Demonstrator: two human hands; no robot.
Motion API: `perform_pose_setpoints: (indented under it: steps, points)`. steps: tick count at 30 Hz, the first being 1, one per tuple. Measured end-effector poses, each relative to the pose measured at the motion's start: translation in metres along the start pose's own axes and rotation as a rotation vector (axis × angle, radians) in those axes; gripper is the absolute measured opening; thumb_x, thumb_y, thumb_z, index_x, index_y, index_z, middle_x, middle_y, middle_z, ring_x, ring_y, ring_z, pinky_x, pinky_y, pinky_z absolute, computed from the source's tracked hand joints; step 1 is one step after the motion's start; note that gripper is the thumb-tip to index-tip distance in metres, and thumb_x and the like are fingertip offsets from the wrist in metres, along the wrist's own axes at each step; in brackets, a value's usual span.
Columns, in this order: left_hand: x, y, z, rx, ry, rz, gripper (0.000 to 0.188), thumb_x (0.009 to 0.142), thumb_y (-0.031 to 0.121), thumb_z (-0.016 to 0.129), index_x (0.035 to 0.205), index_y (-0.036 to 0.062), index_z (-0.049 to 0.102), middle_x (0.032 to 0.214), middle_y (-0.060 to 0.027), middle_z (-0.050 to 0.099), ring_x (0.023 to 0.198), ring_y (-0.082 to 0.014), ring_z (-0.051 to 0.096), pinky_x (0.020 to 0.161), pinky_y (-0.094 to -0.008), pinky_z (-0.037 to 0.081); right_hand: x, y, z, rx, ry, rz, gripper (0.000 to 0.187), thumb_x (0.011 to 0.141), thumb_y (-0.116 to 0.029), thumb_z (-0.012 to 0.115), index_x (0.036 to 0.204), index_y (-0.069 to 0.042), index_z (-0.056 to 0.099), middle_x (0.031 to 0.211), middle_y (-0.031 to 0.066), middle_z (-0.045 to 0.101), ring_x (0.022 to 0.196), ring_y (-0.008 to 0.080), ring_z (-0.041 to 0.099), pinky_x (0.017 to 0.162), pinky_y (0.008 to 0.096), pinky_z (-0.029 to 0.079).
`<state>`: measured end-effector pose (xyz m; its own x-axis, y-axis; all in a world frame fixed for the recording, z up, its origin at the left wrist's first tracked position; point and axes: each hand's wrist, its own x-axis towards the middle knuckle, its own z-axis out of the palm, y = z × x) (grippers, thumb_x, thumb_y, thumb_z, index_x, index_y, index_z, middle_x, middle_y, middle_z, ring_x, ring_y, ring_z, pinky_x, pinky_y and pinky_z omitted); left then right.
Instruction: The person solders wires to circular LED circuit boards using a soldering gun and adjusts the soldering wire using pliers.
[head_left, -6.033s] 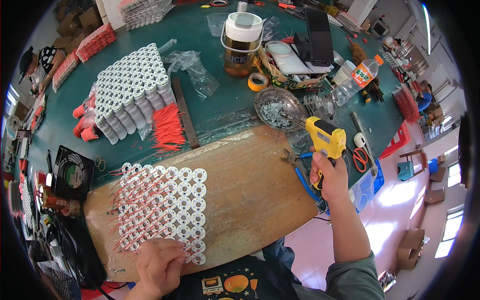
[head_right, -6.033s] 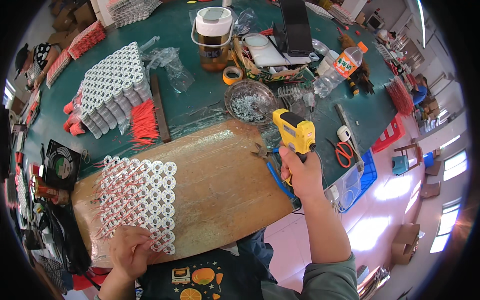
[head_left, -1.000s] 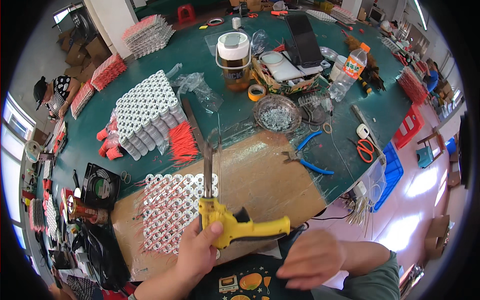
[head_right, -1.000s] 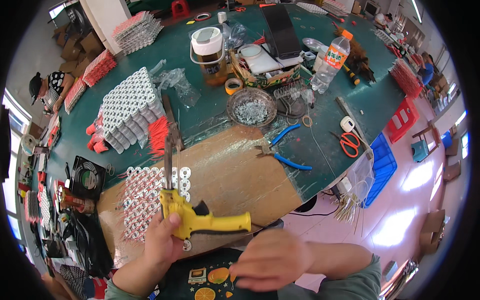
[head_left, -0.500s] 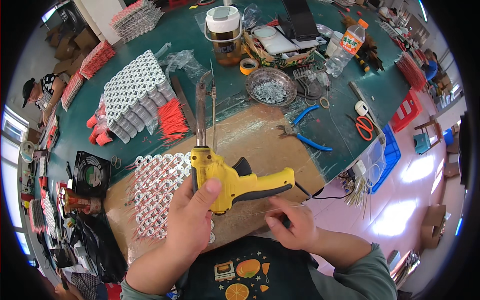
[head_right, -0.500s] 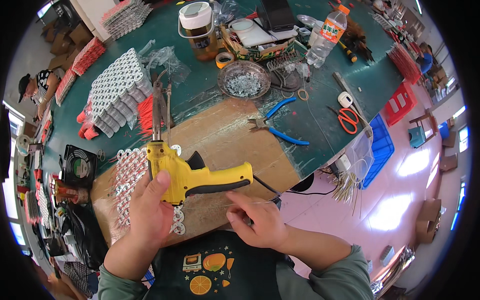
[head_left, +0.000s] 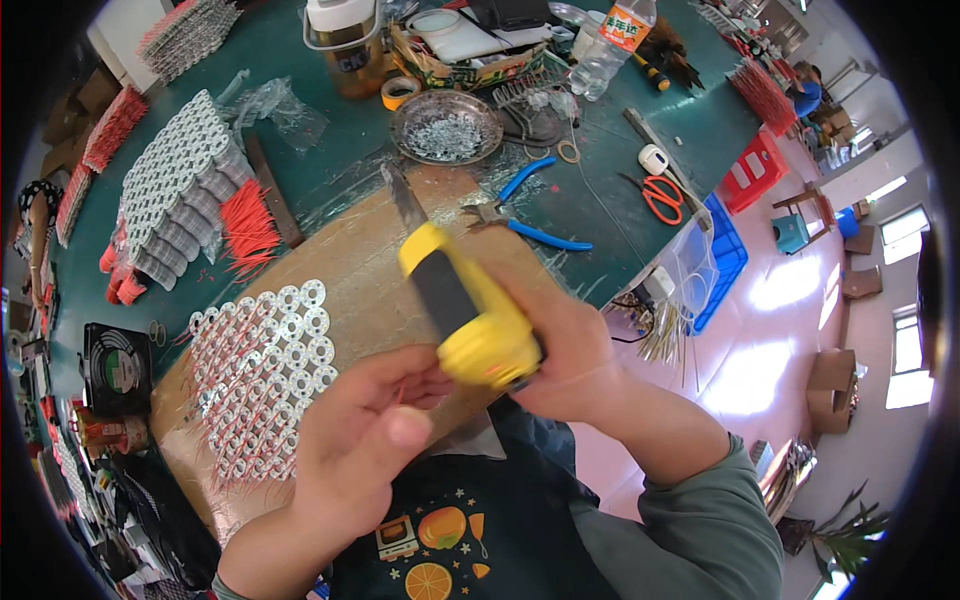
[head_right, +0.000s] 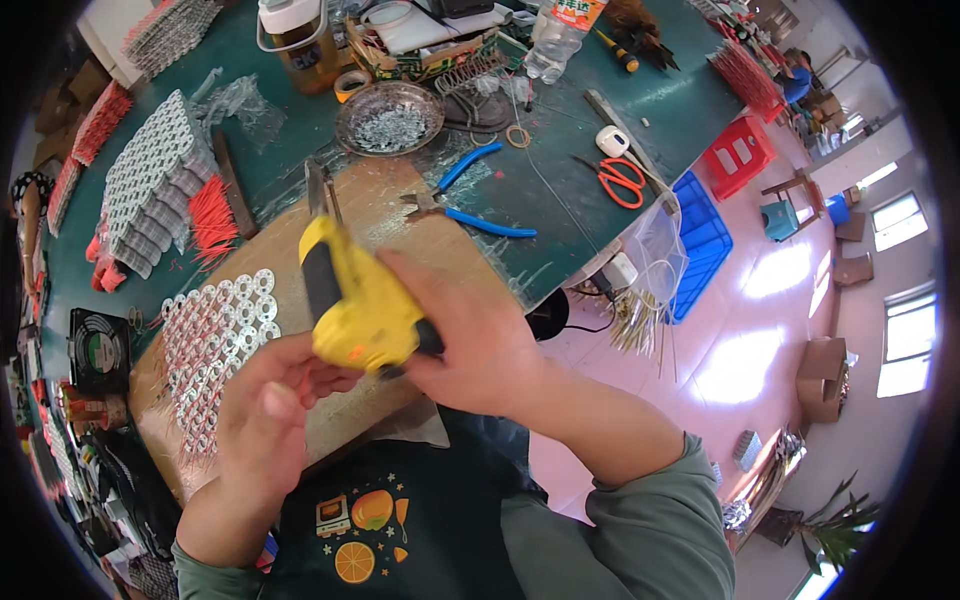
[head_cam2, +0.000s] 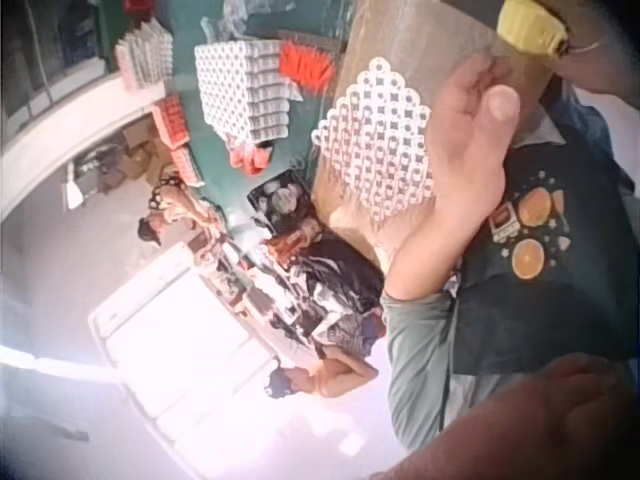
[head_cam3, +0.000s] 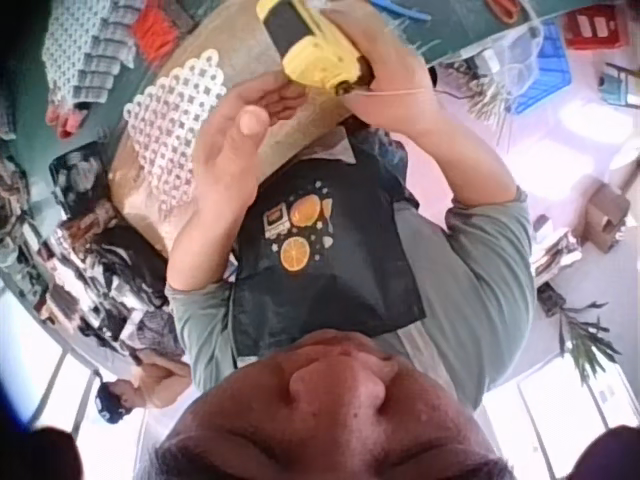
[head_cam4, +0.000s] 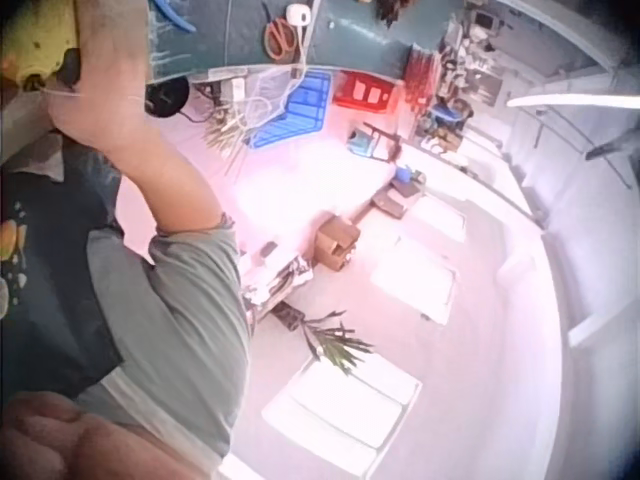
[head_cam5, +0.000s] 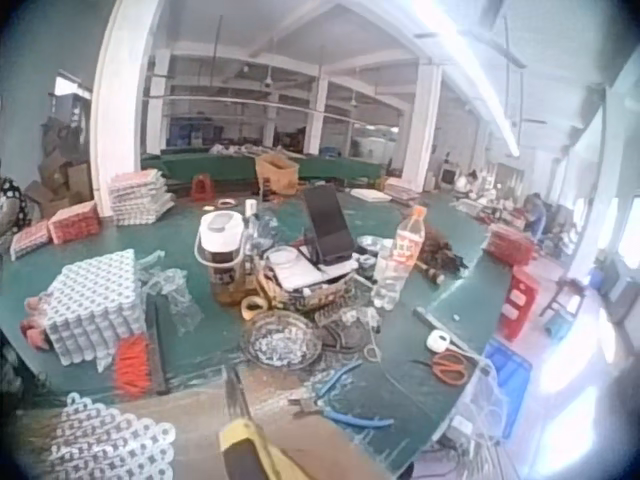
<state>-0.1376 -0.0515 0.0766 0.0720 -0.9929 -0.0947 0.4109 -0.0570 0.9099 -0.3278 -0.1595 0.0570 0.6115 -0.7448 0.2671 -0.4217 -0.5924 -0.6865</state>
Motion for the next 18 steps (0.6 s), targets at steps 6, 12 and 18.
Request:
perform_pose_setpoints:
  steps: [6, 12, 18]
  points:
    - [-0.021, 0.011, -0.035, 0.222, 0.159, 0.038, 0.033, 0.101, 0.019, 0.057, 0.119, -0.0083, 0.059, 0.105, -0.0216, 0.070, 0.098, -0.0292, 0.069, 0.091, -0.0399, 0.054, 0.009, 0.036, -0.049, 1.411, 0.137, 0.317, 0.054, 0.089, -0.023, 0.062, 0.137, -0.003, 0.049, 0.083, 0.0079, 0.059, 0.063, 0.0148, 0.055, 0.064, 0.0331, 0.048]
    - [-0.044, 0.019, -0.072, 0.405, 0.308, 0.244, 0.026, 0.099, 0.016, 0.058, 0.113, -0.0059, 0.060, 0.099, -0.0198, 0.069, 0.087, -0.0274, 0.069, 0.077, -0.0384, 0.058, 0.016, 0.051, -0.077, 1.315, 0.217, 0.126, 0.066, 0.094, -0.036, 0.057, 0.144, 0.002, 0.035, 0.083, 0.0056, 0.053, 0.062, 0.0128, 0.051, 0.065, 0.0342, 0.046]
    - [-0.056, 0.023, -0.097, 0.580, 0.542, 0.380, 0.053, 0.099, 0.021, 0.059, 0.141, -0.0049, 0.040, 0.097, -0.0159, 0.069, 0.086, -0.0221, 0.066, 0.083, -0.0367, 0.054, 0.028, 0.051, -0.077, 1.128, 0.250, 0.200, 0.070, 0.089, -0.035, 0.065, 0.142, 0.003, 0.039, 0.079, 0.0060, 0.053, 0.060, 0.0147, 0.053, 0.058, 0.0310, 0.047]
